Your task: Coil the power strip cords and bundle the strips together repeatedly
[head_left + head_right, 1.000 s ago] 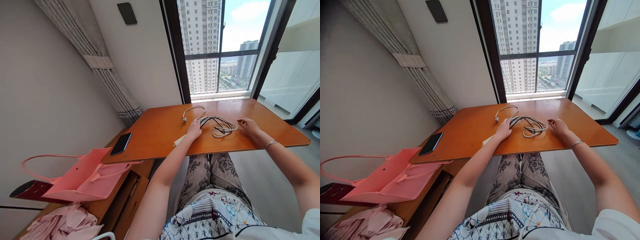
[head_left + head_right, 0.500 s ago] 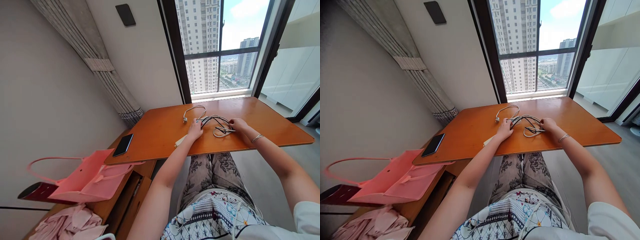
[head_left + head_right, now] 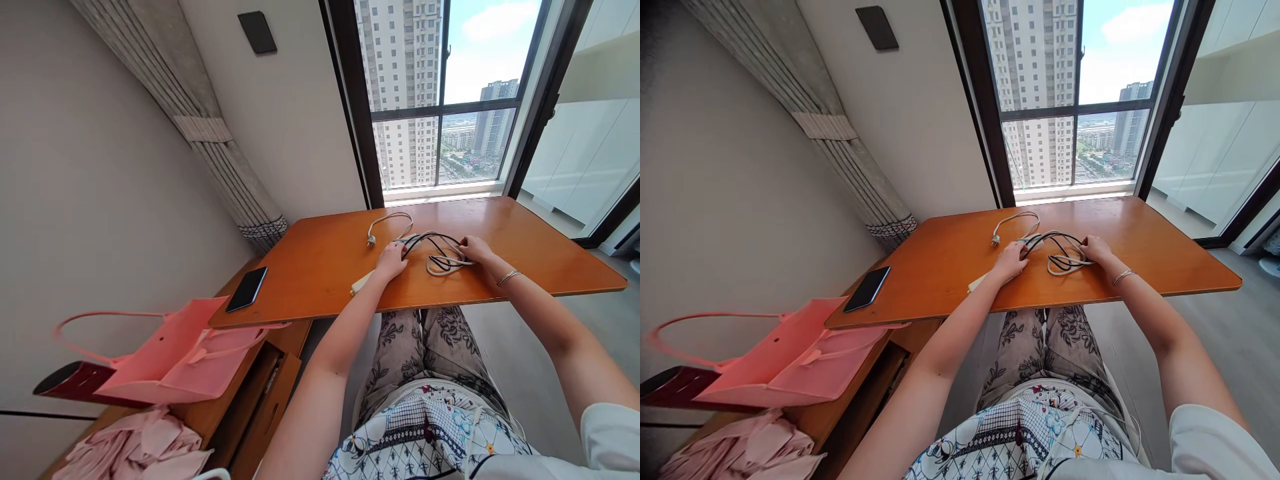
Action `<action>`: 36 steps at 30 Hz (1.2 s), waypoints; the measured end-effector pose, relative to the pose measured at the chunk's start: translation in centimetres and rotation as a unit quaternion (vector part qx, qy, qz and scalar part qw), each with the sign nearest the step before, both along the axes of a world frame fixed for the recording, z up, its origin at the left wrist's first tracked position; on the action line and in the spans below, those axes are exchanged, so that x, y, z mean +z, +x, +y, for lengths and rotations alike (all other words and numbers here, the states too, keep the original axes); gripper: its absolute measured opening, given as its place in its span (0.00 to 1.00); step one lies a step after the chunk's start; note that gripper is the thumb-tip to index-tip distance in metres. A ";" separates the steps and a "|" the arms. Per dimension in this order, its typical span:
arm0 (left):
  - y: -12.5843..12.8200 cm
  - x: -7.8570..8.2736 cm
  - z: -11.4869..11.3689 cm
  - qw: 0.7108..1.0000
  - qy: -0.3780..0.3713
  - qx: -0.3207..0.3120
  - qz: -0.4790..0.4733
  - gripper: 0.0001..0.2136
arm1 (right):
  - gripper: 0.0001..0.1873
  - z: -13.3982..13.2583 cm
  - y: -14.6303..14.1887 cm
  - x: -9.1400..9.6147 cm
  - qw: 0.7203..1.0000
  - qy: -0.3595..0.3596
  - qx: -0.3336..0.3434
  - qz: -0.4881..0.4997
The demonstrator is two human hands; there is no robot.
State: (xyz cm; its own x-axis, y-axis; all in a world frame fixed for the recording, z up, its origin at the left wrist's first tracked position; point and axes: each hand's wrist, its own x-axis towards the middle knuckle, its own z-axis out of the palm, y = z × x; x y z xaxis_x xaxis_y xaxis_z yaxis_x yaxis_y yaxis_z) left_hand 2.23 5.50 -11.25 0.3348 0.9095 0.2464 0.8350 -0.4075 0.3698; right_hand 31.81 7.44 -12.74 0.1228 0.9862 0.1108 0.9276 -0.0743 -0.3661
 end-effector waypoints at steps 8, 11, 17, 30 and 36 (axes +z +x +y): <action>0.1 0.3 -0.2 1.000 -0.006 0.003 -0.005 0.14 | 0.18 0.3 0.2 0.4 0.990 0.118 -0.018 0.079; 0.2 0.5 -0.4 1.000 -0.012 0.007 0.009 0.13 | 0.17 0.5 0.1 0.9 0.970 0.188 -0.011 0.156; 0.1 0.5 -0.3 1.000 -0.009 0.004 0.028 0.14 | 0.14 0.4 -0.5 2.3 0.930 0.269 0.032 0.246; 0.2 0.3 -0.1 0.999 -0.016 0.017 0.040 0.10 | 0.08 -1.0 -2.9 6.6 0.858 0.449 0.140 0.205; 0.2 0.2 -0.1 0.999 -0.008 0.018 0.037 0.10 | 0.07 -0.7 -3.1 8.7 0.850 0.496 0.160 0.081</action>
